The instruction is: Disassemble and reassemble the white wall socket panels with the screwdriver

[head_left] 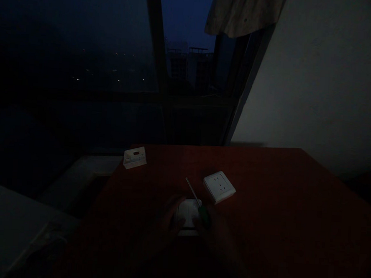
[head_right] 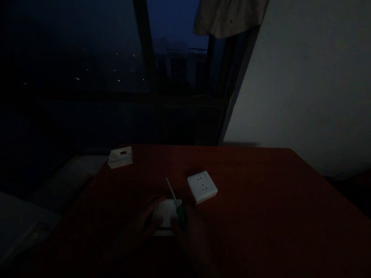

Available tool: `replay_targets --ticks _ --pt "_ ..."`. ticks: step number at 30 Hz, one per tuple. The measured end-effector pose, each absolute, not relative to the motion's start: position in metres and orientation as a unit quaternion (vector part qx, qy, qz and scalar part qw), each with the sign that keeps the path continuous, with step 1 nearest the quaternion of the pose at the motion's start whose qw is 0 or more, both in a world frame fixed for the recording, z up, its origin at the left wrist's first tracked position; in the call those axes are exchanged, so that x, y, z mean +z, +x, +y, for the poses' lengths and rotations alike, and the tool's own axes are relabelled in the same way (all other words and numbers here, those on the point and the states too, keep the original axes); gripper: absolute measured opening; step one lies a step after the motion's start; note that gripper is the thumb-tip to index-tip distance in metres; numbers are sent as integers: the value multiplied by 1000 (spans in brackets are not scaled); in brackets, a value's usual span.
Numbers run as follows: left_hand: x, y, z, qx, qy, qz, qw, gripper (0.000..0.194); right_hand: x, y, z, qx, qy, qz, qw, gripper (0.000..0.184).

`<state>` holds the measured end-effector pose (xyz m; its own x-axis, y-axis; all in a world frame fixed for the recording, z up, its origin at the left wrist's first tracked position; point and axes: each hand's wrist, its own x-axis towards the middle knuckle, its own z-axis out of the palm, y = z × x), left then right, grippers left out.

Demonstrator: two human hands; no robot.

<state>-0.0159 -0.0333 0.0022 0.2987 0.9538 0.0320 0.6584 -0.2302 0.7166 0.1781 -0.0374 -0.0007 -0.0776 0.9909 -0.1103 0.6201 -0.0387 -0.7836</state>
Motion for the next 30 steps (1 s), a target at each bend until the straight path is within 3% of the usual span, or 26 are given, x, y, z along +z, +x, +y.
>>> replay_targets --ticks 12,25,27,30 --pt "2 -18 -22 241 754 563 239 34 3 184 -41 376 -625 -623 283 22" --pt "12 -16 -22 215 782 565 154 34 11 180 -39 335 -651 -650 205 22" --pt "17 -16 -25 196 797 545 168 41 11 181 -40 338 -650 -649 204 23" --pt "22 -18 -32 141 838 491 192 75 13 183 -39 357 -652 -637 206 25"
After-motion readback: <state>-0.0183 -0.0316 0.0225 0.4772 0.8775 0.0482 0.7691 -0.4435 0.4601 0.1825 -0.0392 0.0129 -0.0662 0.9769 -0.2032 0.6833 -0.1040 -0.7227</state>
